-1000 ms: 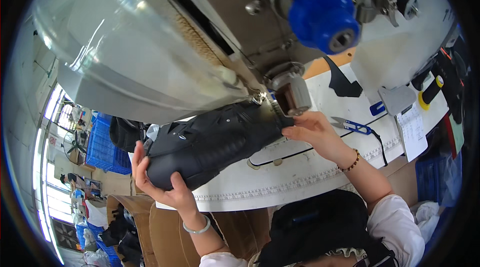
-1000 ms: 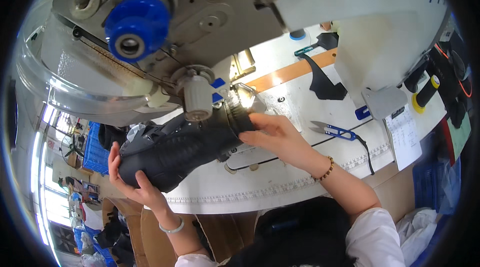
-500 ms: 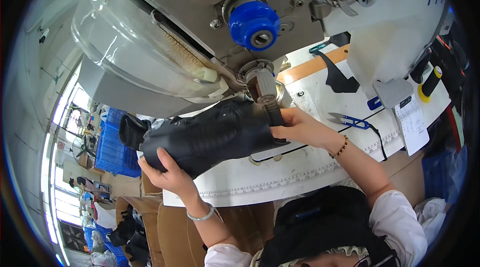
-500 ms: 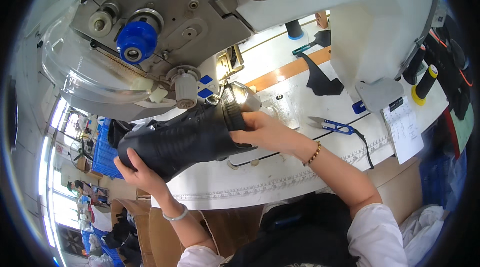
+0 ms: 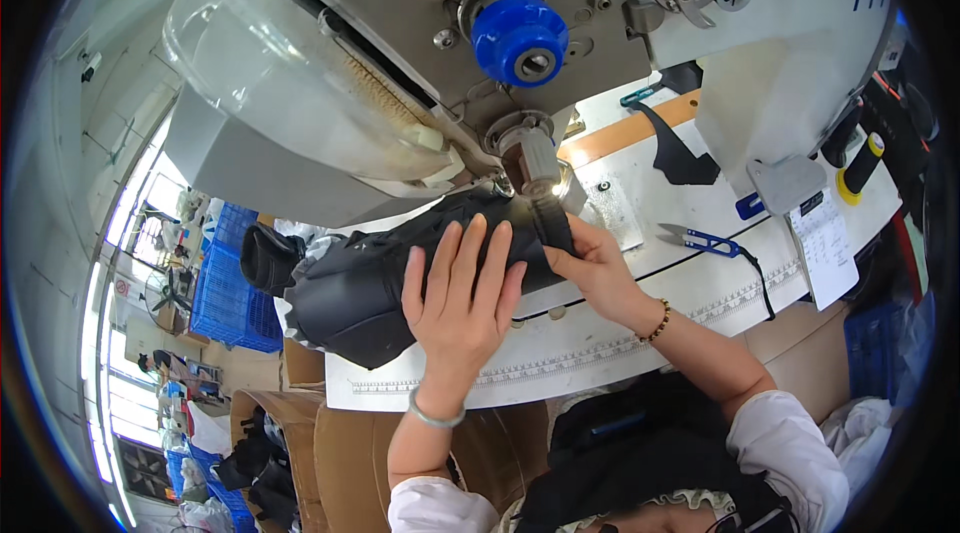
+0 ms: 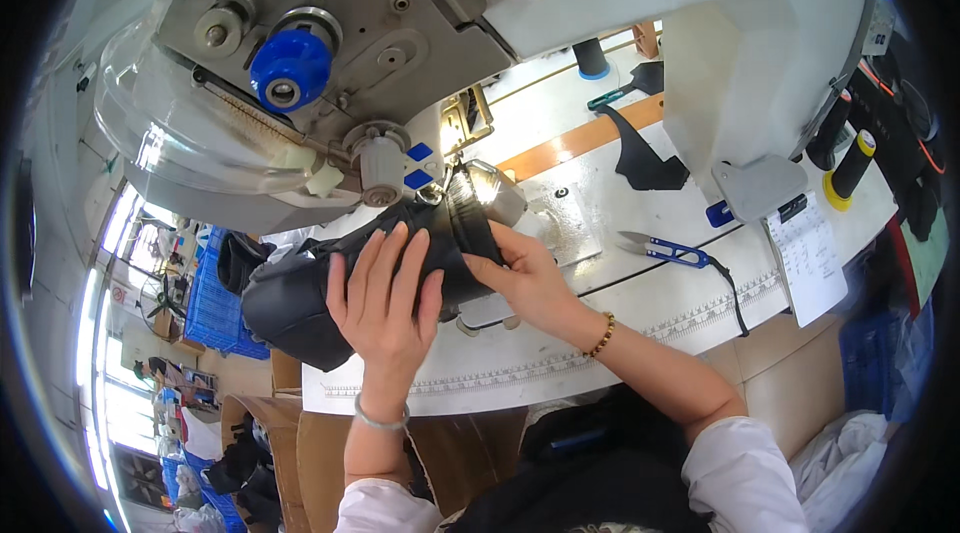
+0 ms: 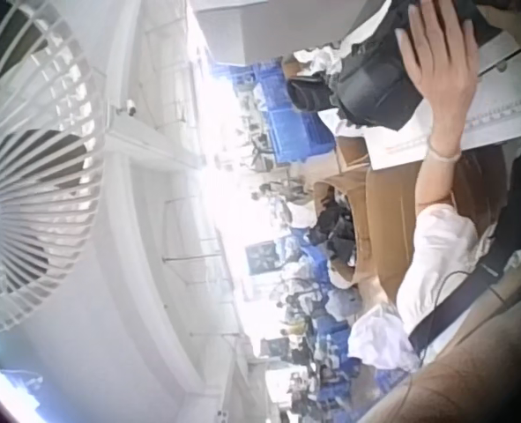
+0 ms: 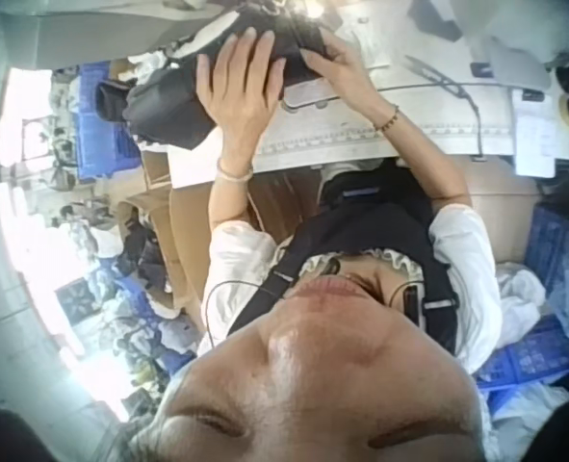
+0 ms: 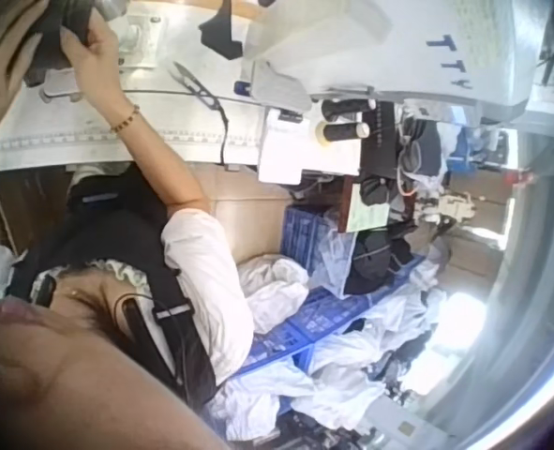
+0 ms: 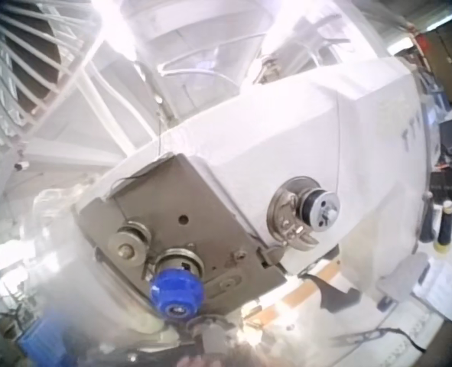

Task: The person turns and handles a boot piece, places it away, and retrieves another boot piece from a container. The person then positions the boot piece under a sewing machine needle and stitches along the edges, guiding the material with both hands.

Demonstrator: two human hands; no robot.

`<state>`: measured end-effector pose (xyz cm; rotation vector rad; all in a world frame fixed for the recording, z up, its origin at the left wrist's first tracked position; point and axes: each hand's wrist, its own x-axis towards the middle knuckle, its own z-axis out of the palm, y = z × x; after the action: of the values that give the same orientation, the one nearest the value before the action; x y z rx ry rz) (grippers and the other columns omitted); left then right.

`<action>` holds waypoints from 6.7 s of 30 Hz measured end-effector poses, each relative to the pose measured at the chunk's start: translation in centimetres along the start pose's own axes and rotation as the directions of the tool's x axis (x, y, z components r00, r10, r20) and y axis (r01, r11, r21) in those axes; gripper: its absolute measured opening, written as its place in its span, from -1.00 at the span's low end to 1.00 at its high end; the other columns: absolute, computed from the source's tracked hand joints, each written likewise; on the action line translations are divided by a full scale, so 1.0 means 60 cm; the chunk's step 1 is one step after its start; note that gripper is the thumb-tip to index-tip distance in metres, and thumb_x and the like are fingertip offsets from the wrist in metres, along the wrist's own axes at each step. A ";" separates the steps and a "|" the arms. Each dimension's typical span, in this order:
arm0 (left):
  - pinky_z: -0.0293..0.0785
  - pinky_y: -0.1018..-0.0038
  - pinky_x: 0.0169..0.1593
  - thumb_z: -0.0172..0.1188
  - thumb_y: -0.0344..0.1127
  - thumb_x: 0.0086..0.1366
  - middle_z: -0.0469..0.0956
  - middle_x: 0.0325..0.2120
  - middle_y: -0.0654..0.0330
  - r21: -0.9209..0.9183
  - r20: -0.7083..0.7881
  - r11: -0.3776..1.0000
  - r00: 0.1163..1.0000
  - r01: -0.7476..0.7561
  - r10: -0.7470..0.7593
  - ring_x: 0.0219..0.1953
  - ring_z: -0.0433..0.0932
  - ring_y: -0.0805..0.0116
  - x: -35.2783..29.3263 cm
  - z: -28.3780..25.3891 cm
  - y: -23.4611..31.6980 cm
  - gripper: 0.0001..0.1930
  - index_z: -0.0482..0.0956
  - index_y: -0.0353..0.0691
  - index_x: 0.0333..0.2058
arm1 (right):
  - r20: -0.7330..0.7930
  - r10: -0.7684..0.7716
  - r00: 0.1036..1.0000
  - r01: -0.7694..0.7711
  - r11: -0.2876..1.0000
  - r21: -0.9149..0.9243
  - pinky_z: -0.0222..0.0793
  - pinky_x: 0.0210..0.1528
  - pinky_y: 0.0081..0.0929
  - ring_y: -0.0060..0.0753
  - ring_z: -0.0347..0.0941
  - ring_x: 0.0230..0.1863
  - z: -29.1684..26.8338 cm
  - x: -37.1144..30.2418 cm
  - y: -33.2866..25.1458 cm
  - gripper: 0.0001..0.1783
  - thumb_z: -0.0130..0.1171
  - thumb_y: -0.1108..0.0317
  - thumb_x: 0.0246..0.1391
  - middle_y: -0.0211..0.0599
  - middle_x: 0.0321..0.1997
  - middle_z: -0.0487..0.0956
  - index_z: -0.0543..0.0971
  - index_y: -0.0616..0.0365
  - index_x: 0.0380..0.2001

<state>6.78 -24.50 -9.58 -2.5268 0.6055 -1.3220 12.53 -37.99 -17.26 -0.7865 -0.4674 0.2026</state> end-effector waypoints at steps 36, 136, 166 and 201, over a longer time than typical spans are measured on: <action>0.28 0.54 -0.15 0.23 -0.17 0.10 0.58 -0.25 0.10 0.103 -0.118 0.992 0.989 -0.078 0.090 -0.18 0.55 0.27 -0.008 0.039 0.011 -0.71 0.59 -0.20 -0.24 | 0.052 0.236 0.970 -0.224 0.959 -0.174 0.26 -0.21 -0.66 -0.69 0.36 -0.31 -0.054 0.018 -0.034 -0.75 0.08 0.48 -0.09 -0.45 -0.36 0.51 0.57 0.26 -0.27; 0.27 0.20 0.12 -0.09 -0.39 0.03 0.43 -0.10 -0.28 0.112 0.306 0.957 0.925 -0.269 0.224 0.02 0.40 -0.13 -0.004 -0.026 0.003 -0.56 0.42 -0.47 -0.09 | 0.126 0.185 0.975 -0.169 0.977 -0.127 0.29 -0.16 -0.77 -0.81 0.34 -0.17 -0.011 -0.007 -0.037 -0.68 0.04 0.45 0.14 -0.46 -0.16 0.48 0.34 0.25 -0.03; 0.24 0.18 0.13 0.02 -0.17 -0.02 0.37 -0.05 -0.31 0.016 0.331 0.959 0.906 -0.284 0.263 0.07 0.34 -0.14 0.002 -0.025 -0.022 -0.40 0.37 -0.50 -0.04 | 0.105 0.169 0.980 -0.142 0.964 -0.226 0.33 -0.12 -0.69 -0.74 0.38 -0.17 -0.012 -0.002 -0.032 -0.69 0.02 0.56 0.11 -0.45 -0.19 0.50 0.37 0.26 -0.04; 0.20 0.23 0.15 0.31 -0.11 -0.19 0.36 0.01 -0.16 -0.120 0.358 0.981 0.915 -0.150 0.183 0.13 0.28 -0.03 0.001 -0.021 -0.007 -0.25 0.37 -0.46 -0.01 | 0.187 0.213 0.959 -0.194 0.974 -0.117 0.33 -0.12 -0.74 -0.76 0.37 -0.16 -0.022 0.005 -0.035 -0.66 0.03 0.52 0.12 -0.47 -0.15 0.50 0.37 0.28 -0.01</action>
<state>5.88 -24.18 -8.68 -2.6269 0.7885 -0.7488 13.43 -40.17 -16.46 -0.9157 -0.5882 0.4560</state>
